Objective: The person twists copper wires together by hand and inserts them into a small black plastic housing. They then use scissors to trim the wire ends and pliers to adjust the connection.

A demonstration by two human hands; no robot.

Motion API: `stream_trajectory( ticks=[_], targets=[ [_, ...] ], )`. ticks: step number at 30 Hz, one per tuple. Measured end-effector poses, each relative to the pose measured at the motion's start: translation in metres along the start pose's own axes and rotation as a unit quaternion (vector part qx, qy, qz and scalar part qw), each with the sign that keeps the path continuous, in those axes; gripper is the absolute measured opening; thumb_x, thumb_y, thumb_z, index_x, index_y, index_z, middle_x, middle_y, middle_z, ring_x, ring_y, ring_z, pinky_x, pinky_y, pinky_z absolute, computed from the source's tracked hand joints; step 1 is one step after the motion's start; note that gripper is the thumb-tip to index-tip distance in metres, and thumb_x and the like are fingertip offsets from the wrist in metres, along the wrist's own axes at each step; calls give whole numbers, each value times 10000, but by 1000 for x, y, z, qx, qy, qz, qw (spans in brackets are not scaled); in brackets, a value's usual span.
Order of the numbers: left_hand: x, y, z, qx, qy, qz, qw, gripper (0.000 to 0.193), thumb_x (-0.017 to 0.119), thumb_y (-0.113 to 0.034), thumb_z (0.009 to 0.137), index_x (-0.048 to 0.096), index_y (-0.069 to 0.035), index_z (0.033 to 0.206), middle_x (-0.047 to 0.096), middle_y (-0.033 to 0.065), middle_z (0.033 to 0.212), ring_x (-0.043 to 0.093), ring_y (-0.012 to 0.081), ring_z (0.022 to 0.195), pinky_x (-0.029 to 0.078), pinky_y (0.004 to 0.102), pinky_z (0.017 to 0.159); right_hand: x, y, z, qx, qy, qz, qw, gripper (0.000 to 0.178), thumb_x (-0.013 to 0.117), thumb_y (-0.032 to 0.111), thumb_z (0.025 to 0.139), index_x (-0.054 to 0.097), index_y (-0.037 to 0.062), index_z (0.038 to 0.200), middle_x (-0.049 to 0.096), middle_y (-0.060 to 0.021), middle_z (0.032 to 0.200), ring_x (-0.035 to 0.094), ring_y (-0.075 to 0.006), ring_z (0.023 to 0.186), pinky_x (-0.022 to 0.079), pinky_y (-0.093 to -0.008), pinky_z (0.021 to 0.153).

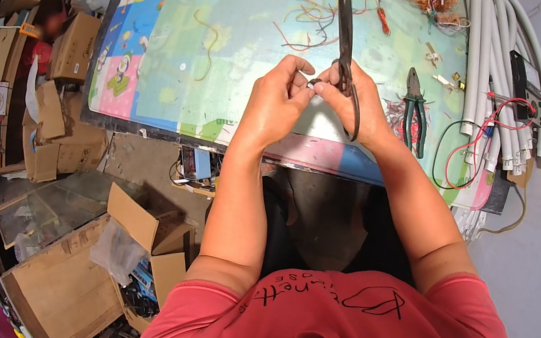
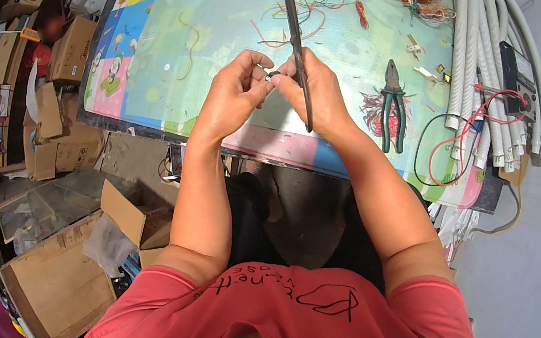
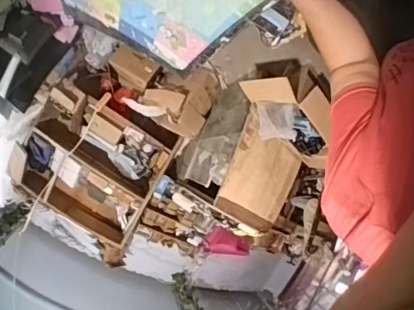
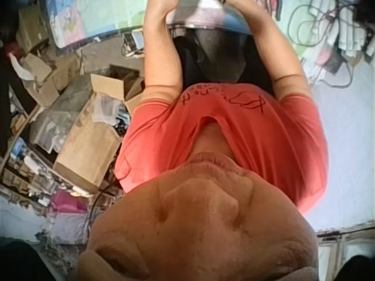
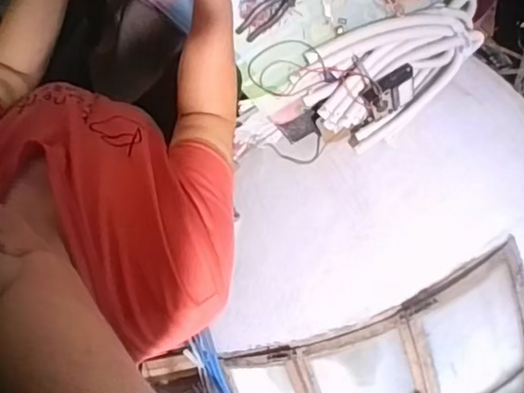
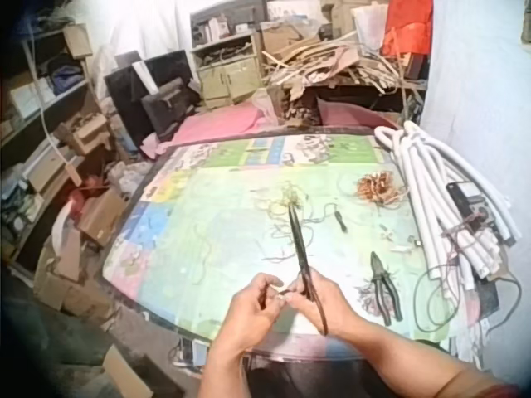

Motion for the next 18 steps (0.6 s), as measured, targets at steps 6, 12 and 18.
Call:
stream_trajectory(
  ticks=[6,12,18],
  targets=[
    [2,0,0,-28,26,-116,992,220,601,24,811,525,-4,1015,516,2,718,483,84,635,426,234,537,-5,5,-2,-21,-42,42,998,203,662,130,793,491,21,814,563,-55,690,498,-115,639,432,-284,602],
    [1,-2,0,-26,7,-162,986,235,564,51,796,532,-2,1023,527,11,715,497,90,644,428,234,541,-7,5,-1,6,-54,-36,998,218,662,132,808,485,5,810,583,-74,691,564,-125,653,454,-287,597],
    [-1,-13,-2,33,-38,72,996,98,587,-1,818,600,12,914,584,20,683,514,81,614,433,235,559,2,-14,-1,92,11,141,986,196,608,155,868,478,18,815,577,-78,725,615,-144,674,482,-258,593]
  ],
)
Point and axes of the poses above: each hand's wrist, its own z-axis towards the middle knuckle, its own x-axis out of the palm, y = z × x, the point moved 9 cm from there along z, towards the middle knuckle
